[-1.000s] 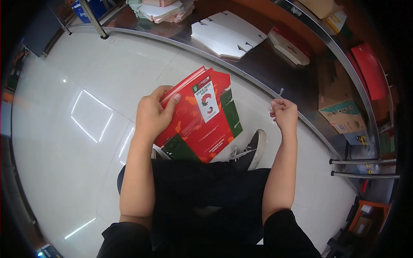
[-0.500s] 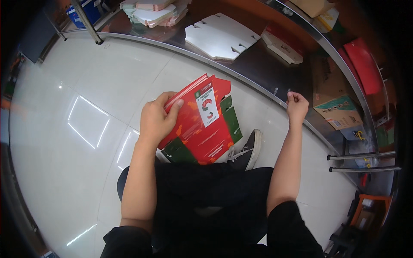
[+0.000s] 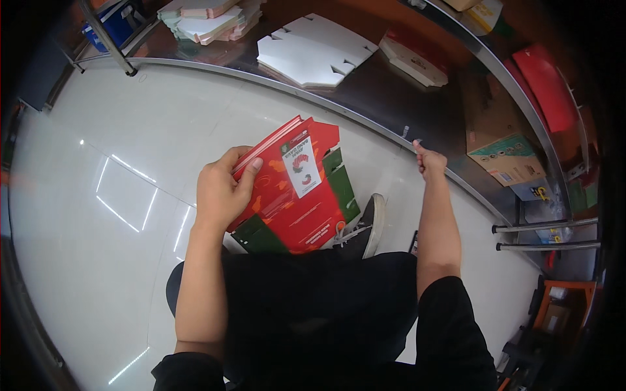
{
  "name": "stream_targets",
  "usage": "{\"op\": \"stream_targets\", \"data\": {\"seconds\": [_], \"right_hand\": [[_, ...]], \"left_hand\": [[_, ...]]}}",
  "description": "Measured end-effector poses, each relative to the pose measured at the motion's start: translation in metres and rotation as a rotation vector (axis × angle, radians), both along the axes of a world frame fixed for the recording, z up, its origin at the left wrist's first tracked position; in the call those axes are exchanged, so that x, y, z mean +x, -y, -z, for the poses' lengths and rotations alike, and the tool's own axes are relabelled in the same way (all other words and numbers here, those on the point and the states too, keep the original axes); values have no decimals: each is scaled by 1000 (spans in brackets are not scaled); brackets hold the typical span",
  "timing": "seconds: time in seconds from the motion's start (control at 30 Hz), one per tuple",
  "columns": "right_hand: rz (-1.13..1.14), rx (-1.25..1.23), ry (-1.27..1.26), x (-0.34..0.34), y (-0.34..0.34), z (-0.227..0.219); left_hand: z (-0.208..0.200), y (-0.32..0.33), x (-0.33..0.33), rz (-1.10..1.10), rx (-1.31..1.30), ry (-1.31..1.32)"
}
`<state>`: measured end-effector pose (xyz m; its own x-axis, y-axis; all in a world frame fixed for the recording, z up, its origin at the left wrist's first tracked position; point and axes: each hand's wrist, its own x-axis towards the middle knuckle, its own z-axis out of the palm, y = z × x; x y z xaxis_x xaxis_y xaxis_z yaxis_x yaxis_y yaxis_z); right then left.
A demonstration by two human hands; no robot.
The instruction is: The person sits on the floor and assembles a red and green cardboard box. They fold the flaps and secure the box with a plastic tie. Then, they pick up a stack of white flat-packed boxes and begin folding them into shape.
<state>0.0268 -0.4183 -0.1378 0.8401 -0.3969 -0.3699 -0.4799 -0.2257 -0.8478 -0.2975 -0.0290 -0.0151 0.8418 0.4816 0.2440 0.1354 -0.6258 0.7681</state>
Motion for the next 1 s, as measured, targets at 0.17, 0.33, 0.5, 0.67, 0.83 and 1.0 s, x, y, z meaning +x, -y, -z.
{"op": "stream_targets", "data": {"seconds": [0.17, 0.33, 0.5, 0.67, 0.83, 1.0], "right_hand": [[-300, -670, 95, -18, 93, 102], [-593, -326, 57, -62, -23, 44], [-956, -87, 365, -144, -130, 0], [-1113, 184, -23, -132, -126, -17], [-1004, -18, 280, -164, -141, -94], [-920, -322, 732, -190, -132, -162]], "left_hand": [[-3, 9, 13, 69, -50, 33], [-17, -5, -9, 93, -50, -67], [-24, -21, -8, 253, -263, -135], [-25, -25, -13, 418, -406, -108], [-30, -51, -24, 228, -376, 73], [-33, -69, -32, 154, -151, 287]]}}
